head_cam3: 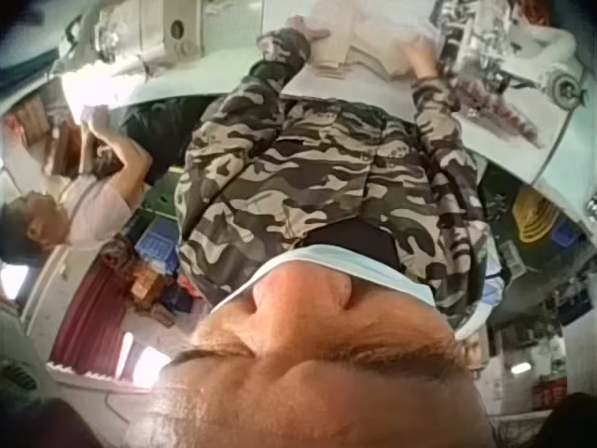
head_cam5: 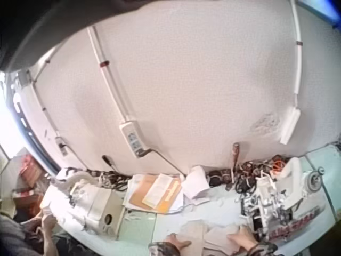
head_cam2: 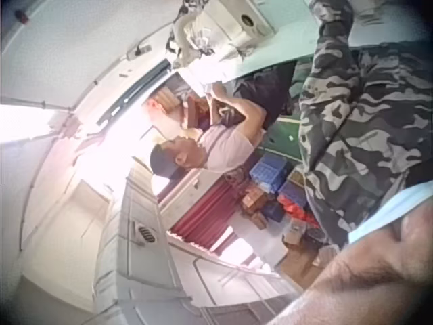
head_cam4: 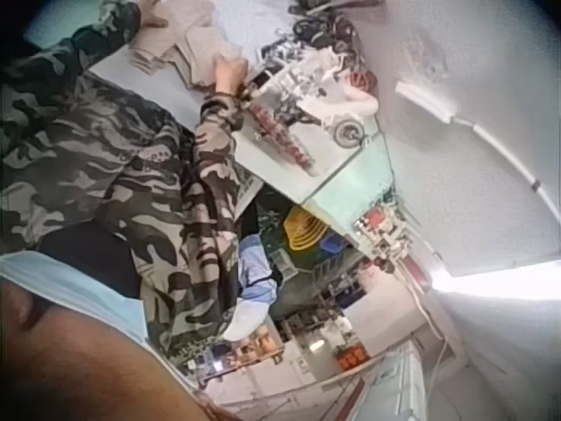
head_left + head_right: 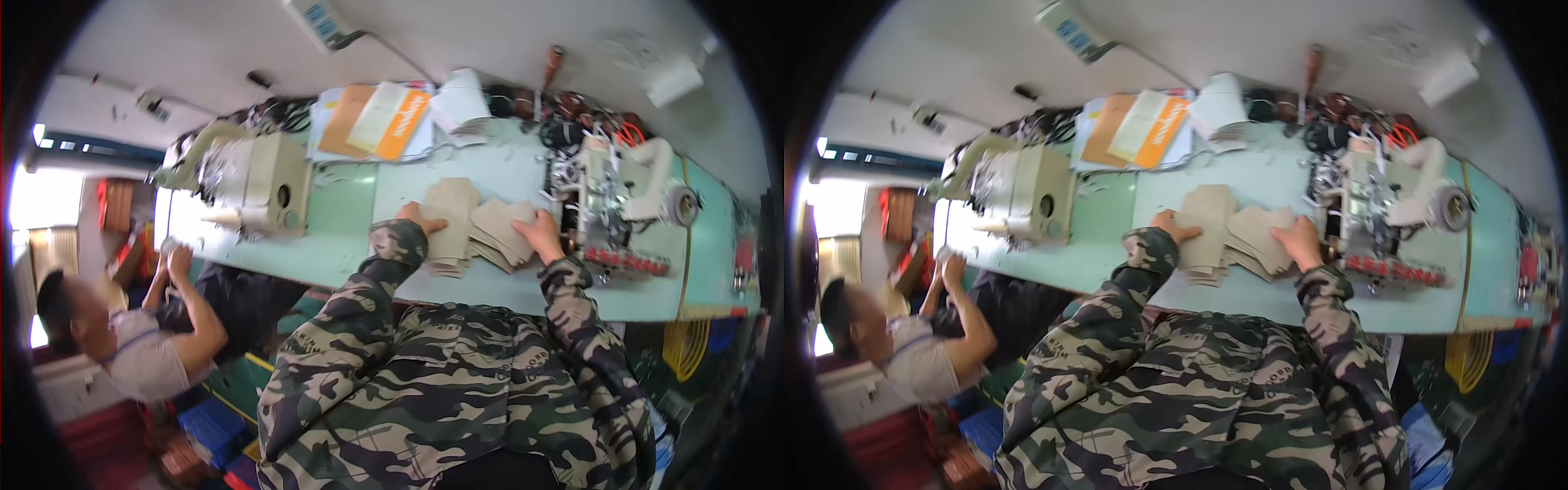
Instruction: The person sorts and aligns stacks of cut fabric pieces by hand, then feeds the fabric pieces one by one into a machine to process their edges.
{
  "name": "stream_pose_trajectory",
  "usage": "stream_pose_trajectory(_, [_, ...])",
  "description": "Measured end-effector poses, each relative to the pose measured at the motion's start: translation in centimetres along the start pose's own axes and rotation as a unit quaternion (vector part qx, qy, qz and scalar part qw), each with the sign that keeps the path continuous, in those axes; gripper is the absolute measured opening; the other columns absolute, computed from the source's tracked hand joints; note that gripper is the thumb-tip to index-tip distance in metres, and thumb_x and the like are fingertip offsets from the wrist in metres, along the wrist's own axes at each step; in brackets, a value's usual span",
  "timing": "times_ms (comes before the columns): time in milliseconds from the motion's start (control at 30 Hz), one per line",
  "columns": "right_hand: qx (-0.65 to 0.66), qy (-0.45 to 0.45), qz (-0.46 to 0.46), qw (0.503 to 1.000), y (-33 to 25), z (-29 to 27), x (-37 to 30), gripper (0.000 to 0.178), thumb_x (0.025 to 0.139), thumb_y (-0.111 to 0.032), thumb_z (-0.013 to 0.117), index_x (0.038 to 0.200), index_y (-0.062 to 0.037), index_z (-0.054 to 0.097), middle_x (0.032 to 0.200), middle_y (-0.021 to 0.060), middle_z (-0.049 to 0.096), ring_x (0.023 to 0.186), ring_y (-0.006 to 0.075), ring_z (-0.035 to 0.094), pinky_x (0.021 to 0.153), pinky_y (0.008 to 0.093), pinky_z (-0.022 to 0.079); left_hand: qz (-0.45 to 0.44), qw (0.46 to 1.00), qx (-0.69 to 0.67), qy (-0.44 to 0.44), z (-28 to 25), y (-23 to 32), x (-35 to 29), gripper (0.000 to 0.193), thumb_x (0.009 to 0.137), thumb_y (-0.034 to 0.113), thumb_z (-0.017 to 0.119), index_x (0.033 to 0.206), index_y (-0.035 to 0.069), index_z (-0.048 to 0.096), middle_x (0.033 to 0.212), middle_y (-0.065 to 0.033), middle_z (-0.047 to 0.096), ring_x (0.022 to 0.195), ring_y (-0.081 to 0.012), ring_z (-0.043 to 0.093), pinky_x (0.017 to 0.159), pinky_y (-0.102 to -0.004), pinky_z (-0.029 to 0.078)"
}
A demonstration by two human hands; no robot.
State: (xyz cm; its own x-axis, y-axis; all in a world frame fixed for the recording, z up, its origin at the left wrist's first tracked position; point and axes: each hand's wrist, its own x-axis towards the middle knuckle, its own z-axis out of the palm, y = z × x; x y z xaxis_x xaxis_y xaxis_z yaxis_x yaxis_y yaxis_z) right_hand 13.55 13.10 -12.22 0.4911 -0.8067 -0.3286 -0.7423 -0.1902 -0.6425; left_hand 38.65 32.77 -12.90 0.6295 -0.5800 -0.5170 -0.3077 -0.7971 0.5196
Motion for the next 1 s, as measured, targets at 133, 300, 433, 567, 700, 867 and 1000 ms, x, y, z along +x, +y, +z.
stream_pose_trajectory(133, [-0.064,-0.055,-0.062,0.995,-0.4,-0.8,-3.2,0.060,0.066,-0.034,0.079,0.104,0.0073,0.059,0.097,0.0239,0.066,0.091,0.0351,0.065,0.079,0.0398,0.051,-0.023,0.999,-0.036,-0.027,1.0,-2.7,-4.6,0.077,0.052,0.054,0.084,0.103,-0.001,0.067,0.092,-0.0190,0.070,0.089,-0.0311,0.068,0.081,-0.0375,0.053])
stream_pose_trajectory(300, [-0.103,-0.164,-0.055,0.980,-1.3,-1.6,-5.3,0.064,0.065,-0.032,0.083,0.112,0.0056,0.059,0.107,0.0222,0.065,0.099,0.0313,0.064,0.084,0.0389,0.050,0.023,0.999,-0.040,-0.019,1.6,-6.8,-9.1,0.074,0.057,0.055,0.082,0.108,0.003,0.069,0.090,-0.0165,0.070,0.081,-0.0280,0.067,0.074,-0.0374,0.053])
stream_pose_trajectory(433, [0.018,-0.296,-0.028,0.955,-0.9,-1.2,-5.7,0.066,0.063,-0.031,0.084,0.114,0.0030,0.060,0.104,0.0172,0.067,0.096,0.0252,0.065,0.084,0.0368,0.050,-0.023,0.990,-0.095,-0.100,0.9,-8.3,-8.8,0.077,0.054,0.056,0.084,0.103,-0.002,0.069,0.090,-0.0186,0.070,0.085,-0.0298,0.068,0.078,-0.0371,0.053])
stream_pose_trajectory(567, [0.061,-0.231,-0.097,0.966,1.2,-0.8,-7.0,0.064,0.062,-0.035,0.084,0.111,-0.0007,0.061,0.101,0.0191,0.067,0.092,0.0323,0.065,0.082,0.0390,0.050,0.003,0.965,-0.179,-0.191,0.5,-8.6,-8.3,0.048,0.070,0.037,0.084,0.100,0.002,0.072,0.089,-0.0110,0.073,0.079,-0.0165,0.069,0.076,-0.0319,0.055])
stream_pose_trajectory(700, [-0.005,-0.140,-0.126,0.982,2.0,-0.5,-8.0,0.065,0.061,-0.037,0.084,0.111,0.0001,0.062,0.103,0.0221,0.066,0.098,0.0366,0.063,0.084,0.0383,0.049,0.043,0.969,-0.187,-0.153,2.1,-9.3,-8.8,0.053,0.070,0.031,0.084,0.108,-0.002,0.067,0.091,-0.0111,0.072,0.081,-0.0169,0.069,0.076,-0.0332,0.055])
stream_pose_trajectory(867, [0.257,-0.312,0.047,0.913,-0.4,-1.1,-8.8,0.070,0.062,-0.038,0.082,0.119,-0.0018,0.061,0.111,0.0238,0.065,0.103,0.0370,0.063,0.089,0.0390,0.049,0.038,0.956,-0.256,-0.141,2.4,-10.2,-8.3,0.061,0.069,0.025,0.085,0.118,-0.002,0.061,0.102,-0.0118,0.070,0.086,-0.0184,0.068,0.077,-0.0340,0.055])
stream_pose_trajectory(1000, [-0.021,-0.210,-0.124,0.970,-3.2,-3.4,-8.3,0.049,0.067,-0.032,0.075,0.106,-0.0042,0.064,0.093,0.0172,0.069,0.094,0.0362,0.064,0.083,0.0446,0.049,0.055,0.976,-0.201,-0.069,-4.7,-8.1,-8.1,0.063,0.065,0.019,0.085,0.117,-0.004,0.058,0.099,-0.0151,0.070,0.089,-0.0218,0.068,0.078,-0.0343,0.055])
